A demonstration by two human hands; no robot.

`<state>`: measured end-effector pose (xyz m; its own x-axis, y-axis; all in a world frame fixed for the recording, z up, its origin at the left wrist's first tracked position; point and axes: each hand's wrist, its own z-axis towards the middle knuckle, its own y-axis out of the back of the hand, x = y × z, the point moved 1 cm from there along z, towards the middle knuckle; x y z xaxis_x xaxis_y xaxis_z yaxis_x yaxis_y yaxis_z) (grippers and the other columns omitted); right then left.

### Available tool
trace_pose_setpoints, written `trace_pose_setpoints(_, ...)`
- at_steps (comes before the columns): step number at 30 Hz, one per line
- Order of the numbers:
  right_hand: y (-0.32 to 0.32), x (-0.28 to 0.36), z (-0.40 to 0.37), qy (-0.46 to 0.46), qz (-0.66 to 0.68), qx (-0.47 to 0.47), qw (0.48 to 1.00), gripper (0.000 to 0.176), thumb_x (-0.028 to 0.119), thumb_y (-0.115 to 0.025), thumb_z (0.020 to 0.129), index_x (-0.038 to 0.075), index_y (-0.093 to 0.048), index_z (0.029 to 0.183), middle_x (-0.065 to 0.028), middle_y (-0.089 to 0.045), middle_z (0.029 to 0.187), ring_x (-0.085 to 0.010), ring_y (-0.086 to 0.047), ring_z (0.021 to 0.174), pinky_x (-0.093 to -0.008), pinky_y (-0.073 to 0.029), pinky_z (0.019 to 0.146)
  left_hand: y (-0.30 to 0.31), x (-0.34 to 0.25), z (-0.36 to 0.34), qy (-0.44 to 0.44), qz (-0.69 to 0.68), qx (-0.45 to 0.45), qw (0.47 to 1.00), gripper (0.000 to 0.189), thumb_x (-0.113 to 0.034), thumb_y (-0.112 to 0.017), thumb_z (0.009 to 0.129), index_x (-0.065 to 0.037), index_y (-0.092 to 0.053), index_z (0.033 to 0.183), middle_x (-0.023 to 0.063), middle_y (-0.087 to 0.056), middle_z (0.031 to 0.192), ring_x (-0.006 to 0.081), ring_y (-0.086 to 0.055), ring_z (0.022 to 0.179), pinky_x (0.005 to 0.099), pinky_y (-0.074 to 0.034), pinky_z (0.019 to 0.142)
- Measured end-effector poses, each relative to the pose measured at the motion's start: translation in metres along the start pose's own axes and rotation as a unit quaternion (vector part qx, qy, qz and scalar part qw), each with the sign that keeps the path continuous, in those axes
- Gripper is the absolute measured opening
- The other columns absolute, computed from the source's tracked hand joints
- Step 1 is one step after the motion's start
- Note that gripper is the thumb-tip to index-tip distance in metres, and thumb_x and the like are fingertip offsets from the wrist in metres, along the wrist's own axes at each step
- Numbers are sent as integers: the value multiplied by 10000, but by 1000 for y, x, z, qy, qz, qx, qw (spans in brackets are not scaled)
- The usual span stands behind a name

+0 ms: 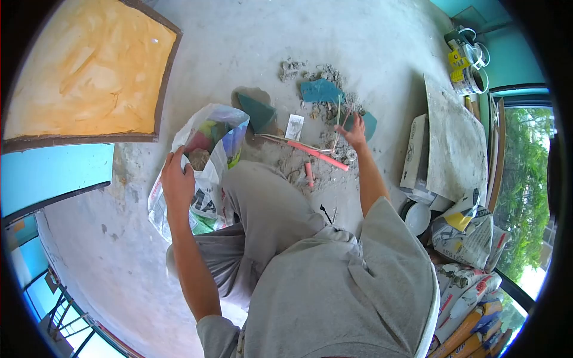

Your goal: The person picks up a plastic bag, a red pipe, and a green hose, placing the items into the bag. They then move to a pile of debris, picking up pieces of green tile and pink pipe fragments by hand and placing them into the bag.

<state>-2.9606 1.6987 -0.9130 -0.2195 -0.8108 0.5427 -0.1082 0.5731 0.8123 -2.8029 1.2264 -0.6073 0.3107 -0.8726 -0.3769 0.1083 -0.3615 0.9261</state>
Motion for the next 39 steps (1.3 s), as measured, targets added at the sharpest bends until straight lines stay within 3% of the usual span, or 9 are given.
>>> trace_pose_setpoints(6, -5, 36, 2, -35, -251, 76, 964, 1169, 434, -815, 645, 175, -80, 1516, -129, -273, 1492, -358, -262, 1365, -686, -302, 959, 0, -2, 0, 29, -26, 22, 999, 426, 6, -563, 793, -8, -568, 1218, 206, -589, 1084, 396, -568, 1003, 436, -448, 877)
trace_pose_setpoints(10, -21, 19, 0, 22, -281, 53, 958, 850, 205, -756, 697, 204, -328, 1432, -125, -441, 1335, -358, -420, 1227, -611, -425, 892, 1, 1, -3, 21, -13, 20, 999, 448, 6, -571, 787, -21, -564, 1234, 205, -590, 1106, 394, -564, 1020, 438, -445, 888)
trace_pose_setpoints(17, 41, 130, -17, 17, 49, -85, 995, 642, 313, -800, 695, 48, -482, 1186, -199, -513, 1131, -373, -505, 1088, -471, -454, 893, -9, 6, -2, 29, 28, 35, 999, 471, -38, -594, 804, -33, -540, 1272, 264, -544, 1229, 425, -515, 1145, 453, -410, 977)
trace_pose_setpoints(22, 7, 235, -26, 89, 379, -198, 900, 623, 353, -797, 749, 13, -454, 1141, -177, -508, 1012, -266, -515, 995, -402, -436, 871, -13, 2, 2, 36, 47, 44, 997, 483, -46, -591, 815, -24, -516, 1292, 286, -507, 1283, 435, -474, 1201, 470, -374, 1015)
trace_pose_setpoints(25, -37, 307, -81, 63, 558, -14, 827, 611, 314, -806, 741, 27, -434, 1132, -162, -460, 1072, -260, -479, 1048, -392, -426, 872, -16, 3, 1, 35, 41, 25, 998, 483, -48, -592, 818, -25, -513, 1293, 293, -504, 1281, 441, -471, 1201, 479, -368, 1017)
trace_pose_setpoints(28, -85, 347, -145, 404, 369, 114, 829, 707, 293, -857, 651, 30, -447, 1163, -192, -442, 1209, -262, -449, 1159, -394, -425, 931, -17, 5, 2, 46, 33, 37, 998, 487, -28, -582, 803, -30, -522, 1286, 294, -505, 1276, 441, -481, 1186, 471, -383, 1002)
trace_pose_setpoints(33, -89, 401, -115, 267, 241, 537, 763, 790, 315, -878, 591, -14, -442, 1162, -244, -563, 1161, -322, -581, 1080, -390, -470, 914, -13, 0, -8, 23, 30, 56, 998, 509, 24, -554, 753, -20, -537, 1259, 277, -541, 1197, 439, -523, 1107, 463, -418, 948)
trace_pose_setpoints(36, -108, 413, -119, 149, 460, 488, 727, 818, 341, -864, 591, -47, -434, 1168, -250, -614, 1068, -340, -629, 999, -401, -501, 863, -13, -3, -12, 7, 23, 25, 999, 506, 42, -537, 737, -10, -546, 1240, 256, -557, 1153, 432, -539, 1065, 465, -423, 926)
trace_pose_setpoints(39, -183, 418, -137, 257, 294, 333, 858, 835, 358, -848, 605, -21, -427, 1219, -246, -603, 1130, -325, -614, 1050, -409, -497, 870, -11, -3, -18, 15, 6, 13, 1000, 493, 47, -529, 732, -3, -558, 1222, 239, -568, 1127, 421, -551, 1036, 463, -428, 907)
